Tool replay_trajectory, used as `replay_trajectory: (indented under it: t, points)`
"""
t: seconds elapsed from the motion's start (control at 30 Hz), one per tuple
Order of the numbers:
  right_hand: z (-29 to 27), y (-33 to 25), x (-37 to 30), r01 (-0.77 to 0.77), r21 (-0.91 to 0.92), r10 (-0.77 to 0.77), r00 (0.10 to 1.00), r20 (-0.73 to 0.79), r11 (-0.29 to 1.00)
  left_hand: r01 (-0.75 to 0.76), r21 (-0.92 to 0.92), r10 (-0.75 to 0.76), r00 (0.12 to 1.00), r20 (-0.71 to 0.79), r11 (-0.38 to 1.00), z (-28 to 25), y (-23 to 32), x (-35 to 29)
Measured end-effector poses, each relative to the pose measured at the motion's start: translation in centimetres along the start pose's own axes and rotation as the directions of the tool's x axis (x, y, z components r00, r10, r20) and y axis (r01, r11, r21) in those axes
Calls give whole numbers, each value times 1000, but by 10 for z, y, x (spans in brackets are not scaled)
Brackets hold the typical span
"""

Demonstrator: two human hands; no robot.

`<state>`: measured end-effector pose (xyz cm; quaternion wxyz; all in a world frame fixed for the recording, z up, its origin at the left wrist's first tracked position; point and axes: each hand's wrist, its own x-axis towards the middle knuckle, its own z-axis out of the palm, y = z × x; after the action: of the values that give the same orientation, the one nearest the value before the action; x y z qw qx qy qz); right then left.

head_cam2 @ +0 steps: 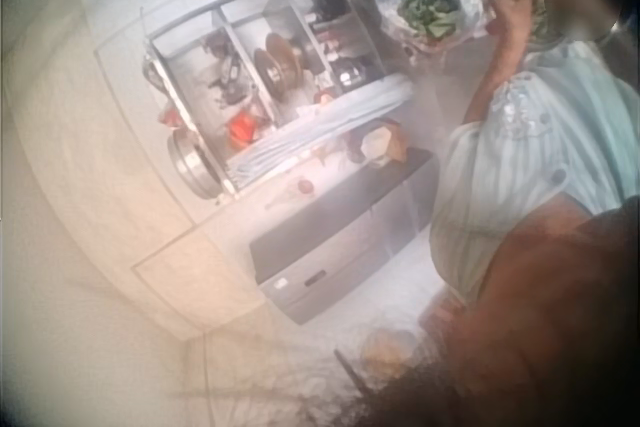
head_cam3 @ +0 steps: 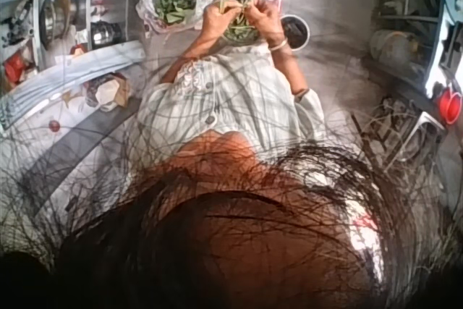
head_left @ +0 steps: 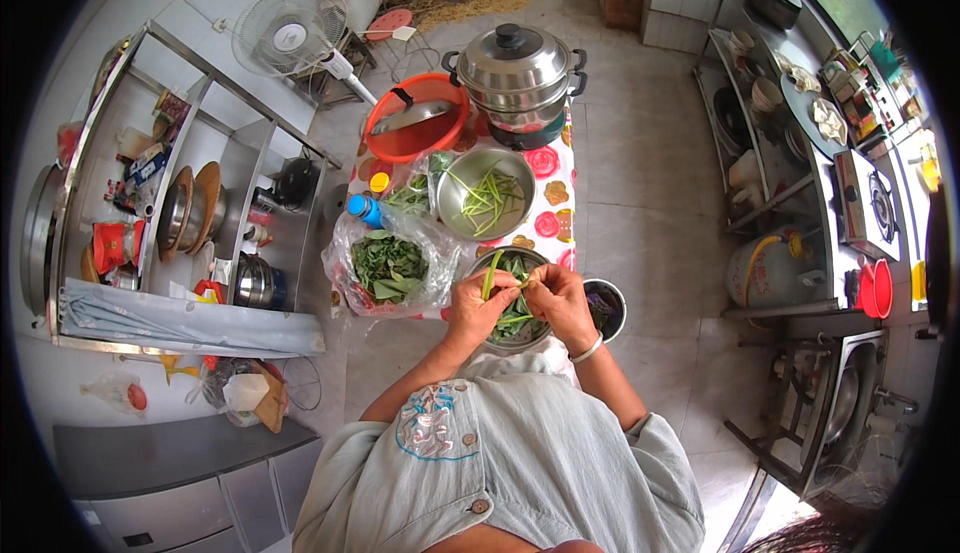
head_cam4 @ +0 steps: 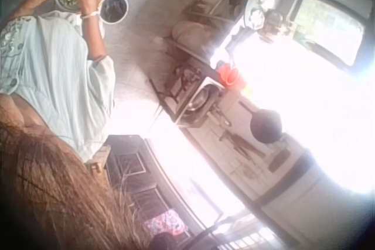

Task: The person stands at a kitchen table and snaps the ends off long green vegetables, placing the trimmed pieces into a metal bowl. The person handles the vegetables one by one, separating the stems from the leaves and discarding the unwanted parts.

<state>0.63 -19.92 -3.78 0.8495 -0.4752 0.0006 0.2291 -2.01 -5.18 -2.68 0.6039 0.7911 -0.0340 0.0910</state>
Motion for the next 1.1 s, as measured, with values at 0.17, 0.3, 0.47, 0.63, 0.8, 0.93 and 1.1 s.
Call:
replay_trajectory:
  t: [0.17, 0.3, 0.47, 0.63, 0.8, 0.93, 1.1]
  points:
    - [-1, 6, -2, -18, 6, 18, 1000, -13, 1000, 181, -159, -193, 979, -62, 971, 1, 2, -1]
    - [-20, 6, -3, 4, 49, -3, 1000, -22, 999, 241, -386, -310, 942, -128, 891, -10, 3, 3]
    - [-63, 4, -14, 71, 48, -64, 988, -138, 996, 208, -535, -358, 913, -194, 819, -32, 6, 12]
    - [-125, 18, -30, 109, -56, -122, 924, -362, 992, 151, -619, -373, 895, -246, 771, -54, -2, 16]
    - [-159, 39, -43, 19, -235, -138, 856, -499, 972, 139, -612, -410, 851, -328, 778, -64, -30, 36]
    - [-153, 47, -48, -72, -277, -84, 854, -514, 958, 197, -705, -479, 848, -226, 682, -71, -68, 87]
    - [-134, 62, -43, -92, -362, -104, 868, -486, 928, 309, -773, -693, 686, -222, 554, -92, -167, 103]
